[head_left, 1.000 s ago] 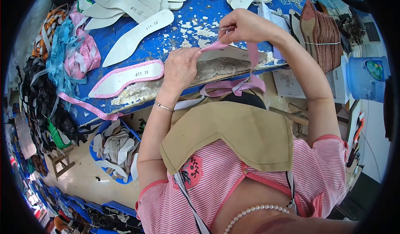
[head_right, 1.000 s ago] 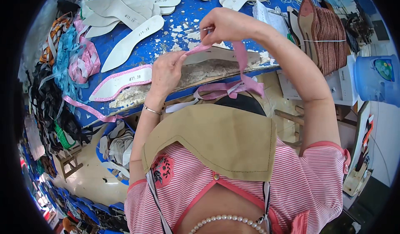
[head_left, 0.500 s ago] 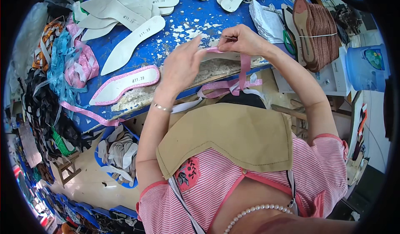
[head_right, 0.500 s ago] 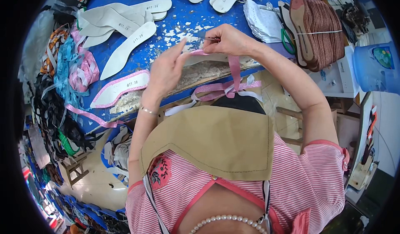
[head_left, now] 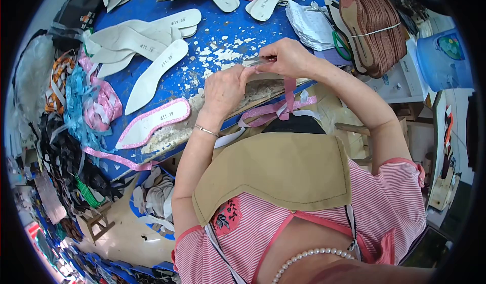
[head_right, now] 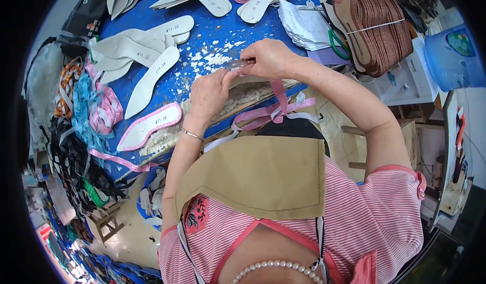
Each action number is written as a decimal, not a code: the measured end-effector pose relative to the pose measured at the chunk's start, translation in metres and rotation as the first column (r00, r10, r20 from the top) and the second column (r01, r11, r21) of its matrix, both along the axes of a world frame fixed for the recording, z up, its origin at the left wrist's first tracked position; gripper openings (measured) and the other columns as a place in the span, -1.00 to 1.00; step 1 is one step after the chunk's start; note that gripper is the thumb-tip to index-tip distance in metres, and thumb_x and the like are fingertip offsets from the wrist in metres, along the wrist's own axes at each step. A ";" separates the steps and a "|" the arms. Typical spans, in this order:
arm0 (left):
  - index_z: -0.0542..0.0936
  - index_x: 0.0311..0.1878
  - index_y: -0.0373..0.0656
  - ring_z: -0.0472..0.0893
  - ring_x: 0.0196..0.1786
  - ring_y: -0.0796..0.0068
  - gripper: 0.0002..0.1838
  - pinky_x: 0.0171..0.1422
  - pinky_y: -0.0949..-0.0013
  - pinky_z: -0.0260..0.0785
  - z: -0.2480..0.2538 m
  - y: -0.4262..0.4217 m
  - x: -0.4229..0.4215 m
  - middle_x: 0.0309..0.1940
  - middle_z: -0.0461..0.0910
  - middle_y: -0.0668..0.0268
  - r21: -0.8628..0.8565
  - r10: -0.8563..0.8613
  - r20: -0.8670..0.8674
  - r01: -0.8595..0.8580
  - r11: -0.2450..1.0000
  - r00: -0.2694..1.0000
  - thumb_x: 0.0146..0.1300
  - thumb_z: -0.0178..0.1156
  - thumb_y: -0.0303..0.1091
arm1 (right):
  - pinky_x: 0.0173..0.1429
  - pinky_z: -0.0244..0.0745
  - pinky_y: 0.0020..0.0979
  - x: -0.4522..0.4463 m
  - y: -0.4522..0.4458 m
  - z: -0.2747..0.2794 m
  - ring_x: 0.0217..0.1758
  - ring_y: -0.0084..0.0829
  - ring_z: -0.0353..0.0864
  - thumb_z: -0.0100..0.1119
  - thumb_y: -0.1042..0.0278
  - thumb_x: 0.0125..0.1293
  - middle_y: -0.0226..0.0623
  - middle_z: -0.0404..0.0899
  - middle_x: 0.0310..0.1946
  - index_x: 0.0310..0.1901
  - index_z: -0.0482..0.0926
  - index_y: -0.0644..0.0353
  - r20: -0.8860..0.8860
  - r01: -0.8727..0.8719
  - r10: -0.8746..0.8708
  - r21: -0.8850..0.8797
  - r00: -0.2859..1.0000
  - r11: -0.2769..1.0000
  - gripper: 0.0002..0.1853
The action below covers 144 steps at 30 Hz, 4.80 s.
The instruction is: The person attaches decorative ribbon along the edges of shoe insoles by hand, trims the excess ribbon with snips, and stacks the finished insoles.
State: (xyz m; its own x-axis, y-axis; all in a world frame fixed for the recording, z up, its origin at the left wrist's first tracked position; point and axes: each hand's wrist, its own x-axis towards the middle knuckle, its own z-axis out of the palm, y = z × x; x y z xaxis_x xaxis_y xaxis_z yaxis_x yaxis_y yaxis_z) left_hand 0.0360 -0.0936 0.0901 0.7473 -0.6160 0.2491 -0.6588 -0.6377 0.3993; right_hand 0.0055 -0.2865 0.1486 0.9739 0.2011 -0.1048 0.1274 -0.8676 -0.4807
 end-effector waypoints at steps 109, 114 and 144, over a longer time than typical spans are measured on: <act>0.58 -0.11 -0.19 0.57 -0.07 0.34 -0.83 0.03 0.26 0.43 0.067 0.002 -0.060 -0.16 0.59 0.15 -0.610 -0.443 -0.780 -0.692 0.386 0.441 0.32 0.15 -0.33 | -0.34 0.26 -0.72 -0.027 0.017 0.007 -0.47 -0.71 0.39 0.27 0.48 0.13 -0.45 0.57 -0.53 -0.29 0.66 0.30 -0.282 0.341 -0.305 0.927 0.909 0.157 -0.87; 0.60 -0.18 -0.28 0.49 -0.38 0.47 -0.77 -0.28 0.41 0.36 0.081 0.032 -0.024 -0.38 0.59 0.22 -0.431 -0.068 0.047 0.081 0.899 0.997 0.12 0.31 -0.38 | -0.39 0.21 -0.74 -0.038 0.004 0.032 -0.50 -0.74 0.36 0.26 0.51 0.11 -0.49 0.58 -0.52 -0.30 0.68 0.26 -0.097 0.127 -0.086 0.869 0.992 0.478 -0.89; 0.61 -0.21 -0.28 0.59 -0.38 0.49 -0.84 -0.26 0.55 0.42 0.049 0.017 -0.041 -0.38 0.66 0.23 -0.541 -0.124 -0.797 -0.609 0.580 0.591 0.12 0.29 -0.51 | -0.43 0.18 -0.69 -0.076 0.070 -0.067 -0.55 -0.72 0.27 0.26 0.53 0.18 -0.55 0.50 -0.59 -0.44 0.61 0.22 0.036 0.119 -0.286 0.854 0.958 0.507 -0.94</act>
